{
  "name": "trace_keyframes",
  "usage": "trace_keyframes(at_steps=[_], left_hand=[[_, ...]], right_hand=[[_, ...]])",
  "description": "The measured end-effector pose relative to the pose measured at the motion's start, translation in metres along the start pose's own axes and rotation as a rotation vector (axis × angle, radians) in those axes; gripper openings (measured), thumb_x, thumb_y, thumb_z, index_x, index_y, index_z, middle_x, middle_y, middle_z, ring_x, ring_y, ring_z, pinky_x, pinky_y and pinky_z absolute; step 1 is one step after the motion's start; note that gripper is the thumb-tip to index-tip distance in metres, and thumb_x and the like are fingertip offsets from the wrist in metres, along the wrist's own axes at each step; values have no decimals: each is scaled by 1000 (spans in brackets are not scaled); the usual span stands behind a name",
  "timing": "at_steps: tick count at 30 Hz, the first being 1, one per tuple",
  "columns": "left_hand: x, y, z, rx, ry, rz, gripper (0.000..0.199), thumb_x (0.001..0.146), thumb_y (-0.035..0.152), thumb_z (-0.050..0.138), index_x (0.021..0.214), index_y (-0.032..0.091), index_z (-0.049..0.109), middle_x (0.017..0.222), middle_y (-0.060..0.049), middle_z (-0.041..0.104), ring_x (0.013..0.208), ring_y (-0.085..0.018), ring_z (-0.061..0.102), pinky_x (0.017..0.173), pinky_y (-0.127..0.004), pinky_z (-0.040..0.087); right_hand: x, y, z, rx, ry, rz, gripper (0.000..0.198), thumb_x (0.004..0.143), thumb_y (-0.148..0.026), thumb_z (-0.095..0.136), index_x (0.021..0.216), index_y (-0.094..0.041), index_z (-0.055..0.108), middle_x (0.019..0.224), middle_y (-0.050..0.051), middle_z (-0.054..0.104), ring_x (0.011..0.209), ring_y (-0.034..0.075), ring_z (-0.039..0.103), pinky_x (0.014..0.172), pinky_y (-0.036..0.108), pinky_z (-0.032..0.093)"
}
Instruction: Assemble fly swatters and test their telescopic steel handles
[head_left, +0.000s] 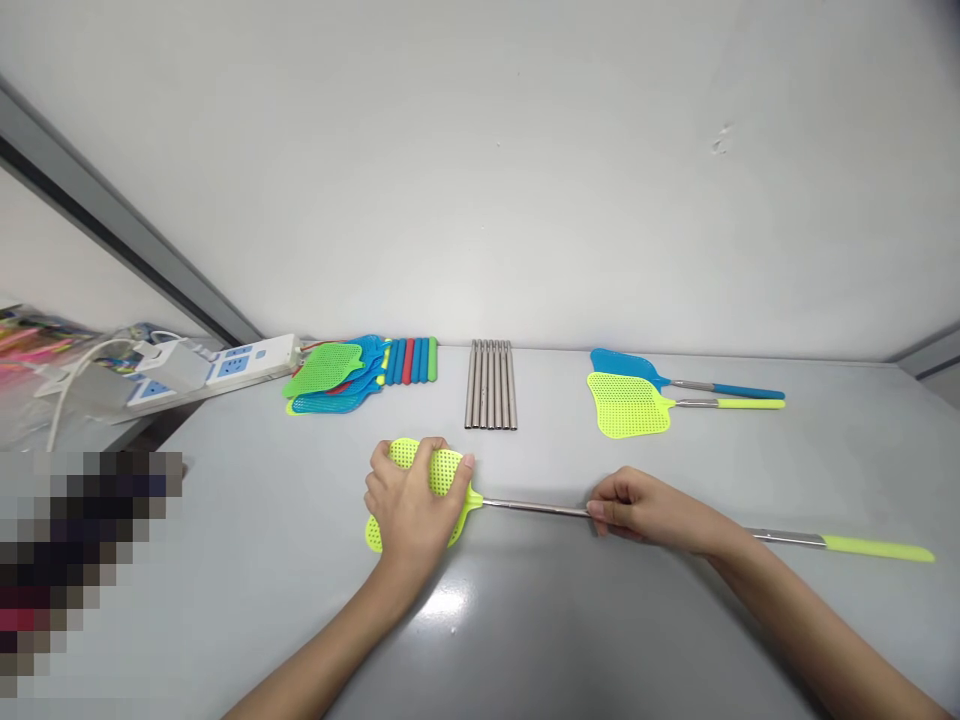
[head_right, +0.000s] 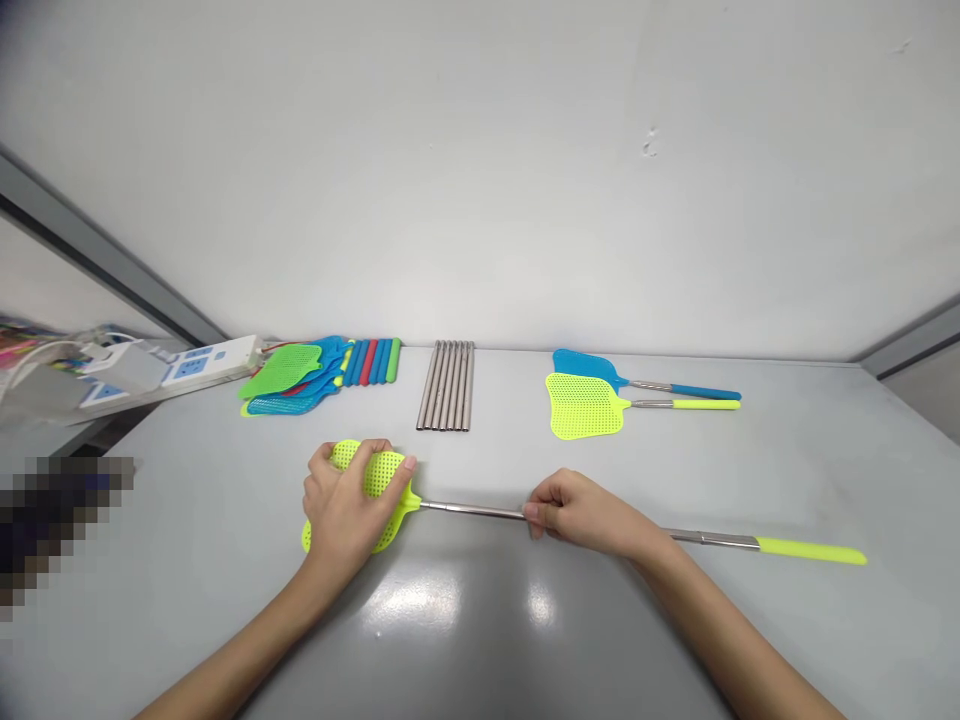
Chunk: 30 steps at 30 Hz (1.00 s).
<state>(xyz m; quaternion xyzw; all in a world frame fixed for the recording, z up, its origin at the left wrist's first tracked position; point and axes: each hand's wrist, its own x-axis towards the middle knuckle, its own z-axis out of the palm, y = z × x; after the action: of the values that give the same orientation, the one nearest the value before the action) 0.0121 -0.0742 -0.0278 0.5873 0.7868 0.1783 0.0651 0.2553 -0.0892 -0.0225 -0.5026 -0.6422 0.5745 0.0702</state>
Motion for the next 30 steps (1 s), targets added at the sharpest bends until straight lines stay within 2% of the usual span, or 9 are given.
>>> trace_keyframes(at_steps=[9,30], left_hand=[[-4,-1,1,-9,64,40,35,73,51,48,95,26,58,115,-10,22,102,-32,37,85,-47,32],[-14,5,0,-15,91,69,34,74,50,47,94,26,57,115,-9,21,103,-31,35,84,-46,32]], right_hand=[[0,1,3,62,-19,43,35,81,-41,42,65,-13,54,50,-4,34,45,7,29,45,21,25],[3,-4,9,167,-84,103,34,81,-37,42,60,-13,53,44,-6,31,39,5,24,40,19,20]])
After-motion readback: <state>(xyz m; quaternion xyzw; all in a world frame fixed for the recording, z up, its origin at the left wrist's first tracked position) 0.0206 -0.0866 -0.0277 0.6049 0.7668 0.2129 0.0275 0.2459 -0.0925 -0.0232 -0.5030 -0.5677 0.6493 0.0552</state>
